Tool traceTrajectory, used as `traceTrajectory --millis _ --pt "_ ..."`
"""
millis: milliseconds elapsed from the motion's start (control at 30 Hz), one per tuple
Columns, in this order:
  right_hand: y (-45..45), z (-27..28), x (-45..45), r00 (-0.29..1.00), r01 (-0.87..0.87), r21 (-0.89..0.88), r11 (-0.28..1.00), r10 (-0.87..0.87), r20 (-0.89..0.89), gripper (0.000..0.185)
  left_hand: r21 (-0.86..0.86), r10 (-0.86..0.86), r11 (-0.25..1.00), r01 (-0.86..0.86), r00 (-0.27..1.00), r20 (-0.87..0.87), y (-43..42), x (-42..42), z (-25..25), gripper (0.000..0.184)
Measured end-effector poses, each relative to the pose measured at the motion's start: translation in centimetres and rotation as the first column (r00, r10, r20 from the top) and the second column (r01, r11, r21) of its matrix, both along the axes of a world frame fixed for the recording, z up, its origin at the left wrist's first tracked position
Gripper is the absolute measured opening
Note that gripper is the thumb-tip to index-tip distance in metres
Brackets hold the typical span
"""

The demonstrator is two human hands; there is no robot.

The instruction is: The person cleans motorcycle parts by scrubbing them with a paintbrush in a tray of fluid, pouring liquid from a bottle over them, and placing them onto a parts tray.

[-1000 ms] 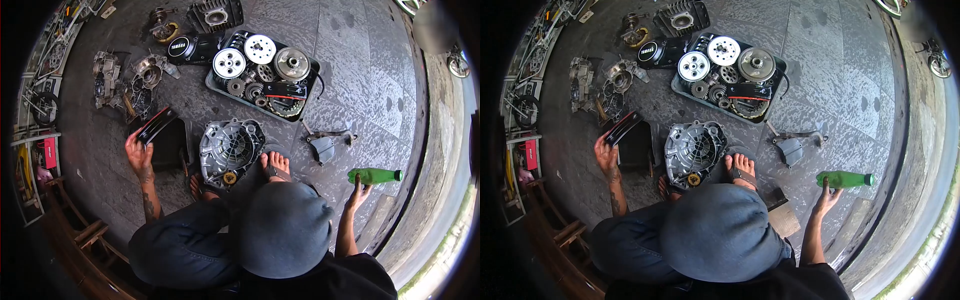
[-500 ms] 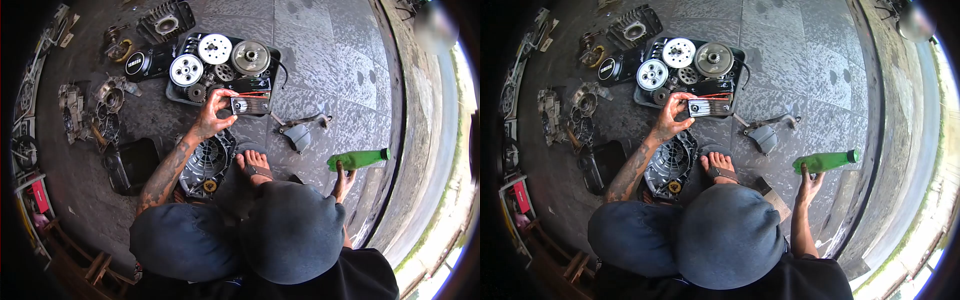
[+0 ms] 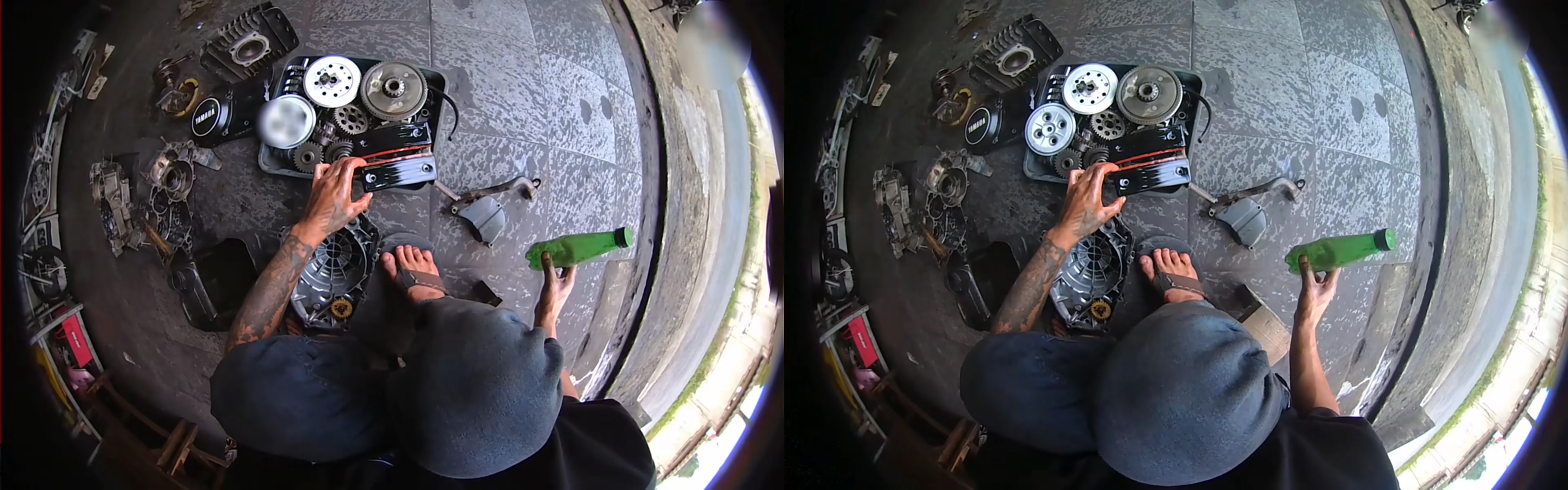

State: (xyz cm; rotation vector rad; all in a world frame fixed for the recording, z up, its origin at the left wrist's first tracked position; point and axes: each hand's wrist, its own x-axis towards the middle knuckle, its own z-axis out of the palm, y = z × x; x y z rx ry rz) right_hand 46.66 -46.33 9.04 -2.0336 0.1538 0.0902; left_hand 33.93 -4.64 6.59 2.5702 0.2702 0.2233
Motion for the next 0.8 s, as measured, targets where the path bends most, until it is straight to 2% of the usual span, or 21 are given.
traceTrajectory --millis 67,100,167,200,267,333,400,500,533,600,800 --pt "0.3 -0.3 0.2 1.000 -0.001 0.061 0.998 0.002 -0.015 0.051 0.084 -0.001 0.996 0.002 1.000 -0.008 -0.1 0.4 0.0 0.058" --pt "0.3 -0.6 0.5 0.999 -0.001 0.041 0.999 0.003 -0.051 0.051 0.095 0.013 0.995 -0.010 0.999 -0.032 -0.1 0.6 -0.2 0.058" --pt "0.1 -2.5 1.3 0.999 -0.035 -0.013 0.999 0.035 0.008 0.055 0.142 0.055 0.989 -0.043 0.995 -0.081 -0.6 0.9 0.4 0.058" --pt "-0.6 -4.9 2.0 0.997 -0.060 0.031 0.998 0.058 0.048 0.055 0.205 0.062 0.978 -0.041 0.993 -0.096 -0.7 0.8 0.6 0.059" --pt "-0.2 -6.2 2.8 0.999 -0.023 -0.053 0.998 0.025 0.034 0.052 0.220 0.076 0.974 -0.056 0.993 -0.087 -0.7 0.7 0.9 0.059" --pt "-1.3 -8.8 3.8 0.985 -0.089 -0.314 0.945 0.130 0.111 0.060 0.200 0.108 0.975 -0.099 0.993 -0.036 -0.7 0.1 1.8 0.056" --pt "-1.3 -9.4 4.0 0.987 -0.074 -0.271 0.960 0.109 0.115 0.058 0.191 0.105 0.976 -0.105 0.994 0.006 -0.7 -0.9 3.0 0.054" --pt "-1.1 -9.8 4.3 0.983 -0.067 -0.211 0.975 0.101 0.154 0.058 -0.021 0.226 0.974 -0.225 0.973 0.053 -1.1 -2.6 5.4 0.046" --pt "-1.1 -9.8 4.3 0.976 -0.072 -0.202 0.977 0.111 0.189 0.058 -0.017 0.222 0.975 -0.221 0.974 0.054 -1.2 -3.1 6.1 0.046" --pt "-1.2 -9.1 4.0 0.976 -0.098 -0.205 0.974 0.135 0.171 0.059 -0.134 0.323 0.942 -0.308 0.940 0.108 -1.4 -4.1 7.0 0.043" --pt "-1.3 -9.4 3.7 0.957 -0.138 -0.264 0.955 0.197 0.212 0.058 -0.105 0.383 0.923 -0.370 0.910 0.159 -1.8 -6.7 8.0 0.040"
